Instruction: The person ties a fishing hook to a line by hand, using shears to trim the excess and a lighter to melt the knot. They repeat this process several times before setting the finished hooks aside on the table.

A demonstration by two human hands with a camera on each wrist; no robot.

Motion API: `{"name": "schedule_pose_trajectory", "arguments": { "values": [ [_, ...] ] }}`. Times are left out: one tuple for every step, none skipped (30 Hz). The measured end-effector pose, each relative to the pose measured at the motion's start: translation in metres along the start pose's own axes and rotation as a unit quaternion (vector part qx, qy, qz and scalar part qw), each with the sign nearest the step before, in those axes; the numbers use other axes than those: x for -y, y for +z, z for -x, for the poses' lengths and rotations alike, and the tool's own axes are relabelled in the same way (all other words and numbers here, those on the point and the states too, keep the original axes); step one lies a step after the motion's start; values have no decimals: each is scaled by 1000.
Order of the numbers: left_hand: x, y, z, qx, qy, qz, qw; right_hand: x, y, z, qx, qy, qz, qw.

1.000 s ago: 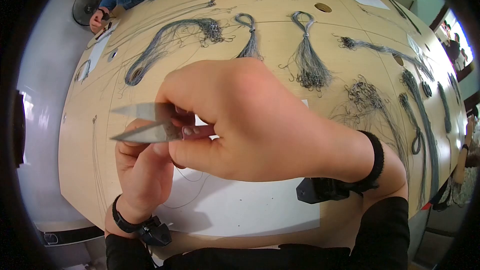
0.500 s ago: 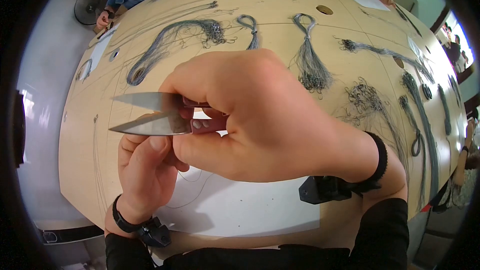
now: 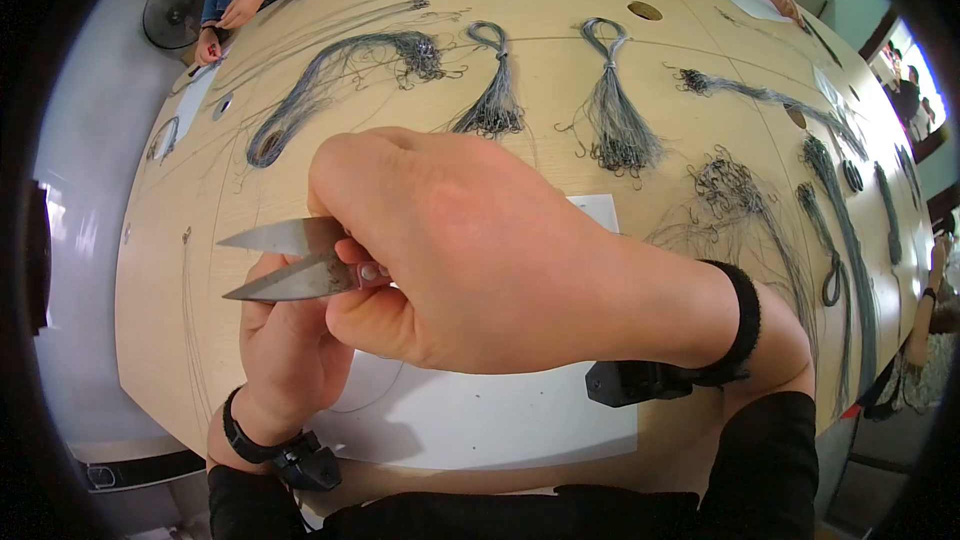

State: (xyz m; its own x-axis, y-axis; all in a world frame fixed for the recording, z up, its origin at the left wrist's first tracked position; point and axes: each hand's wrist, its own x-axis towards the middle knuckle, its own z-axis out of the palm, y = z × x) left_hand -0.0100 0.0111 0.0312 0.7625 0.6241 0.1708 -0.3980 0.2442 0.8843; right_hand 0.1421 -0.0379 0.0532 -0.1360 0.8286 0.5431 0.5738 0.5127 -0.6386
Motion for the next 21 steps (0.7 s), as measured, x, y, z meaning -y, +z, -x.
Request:
{"name": "schedule_pose_trajectory", "arguments": {
  "values": [
    [-1,0,0,-7,-14,8,1000,0,0,0,-1,0,-12,1000],
    [-1,0,0,-14,-29,17,999,1,-1,0,-2,1,-24,1000],
    [-2,1,0,-14,-29,16,999,1,0,0,-2,1,-24,1000],
    [-3,2,0,-36,-36,16,999,0,0,0,-3,12,-47,999],
    [-3,2,1,-58,-43,16,997,0,1,1,-5,24,-69,997],
    [-4,1,0,-58,-42,16,997,1,-1,0,-4,23,-69,997],
    [-5,-1,0,-55,-37,26,997,3,-4,0,6,37,-58,998],
    [-6,-2,0,-52,-33,35,997,4,-5,-1,15,52,-46,997],
    [-7,-2,-1,-52,-32,35,997,2,-6,-1,16,51,-46,997],
    [-8,-2,-1,-65,-46,38,996,-1,-6,-1,-1,20,-37,999],
    [-9,-1,-1,-79,-60,40,994,-3,-6,-2,-17,-12,-27,999],
    [-9,-1,-1,-79,-59,41,994,-4,-7,-2,-16,-13,-27,999],
    [-9,0,-1,-86,-66,32,994,-5,-7,-3,-27,-32,-18,999],
    [-9,0,-1,-93,-72,23,993,-6,-8,-3,-39,-51,-8,998],
    [-9,-1,-1,-94,-71,23,993,-5,-8,-2,-38,-51,-8,998],
    [-9,-3,-1,-77,-70,26,994,-3,-9,-2,-26,-35,-17,999],
    [-8,-5,-1,-61,-69,29,995,-3,-9,-2,-15,-18,-26,999],
    [-9,-4,-1,-61,-69,29,995,-3,-9,-2,-14,-18,-26,999],
    [-9,-2,1,-62,-58,19,996,-3,-8,-2,-13,-29,-13,999],
    [-9,0,1,-63,-48,9,997,-3,-7,-2,-13,-40,-1,999],
    [-7,0,1,-62,-48,9,997,-3,-6,-2,-13,-40,0,999]
  ]
}}
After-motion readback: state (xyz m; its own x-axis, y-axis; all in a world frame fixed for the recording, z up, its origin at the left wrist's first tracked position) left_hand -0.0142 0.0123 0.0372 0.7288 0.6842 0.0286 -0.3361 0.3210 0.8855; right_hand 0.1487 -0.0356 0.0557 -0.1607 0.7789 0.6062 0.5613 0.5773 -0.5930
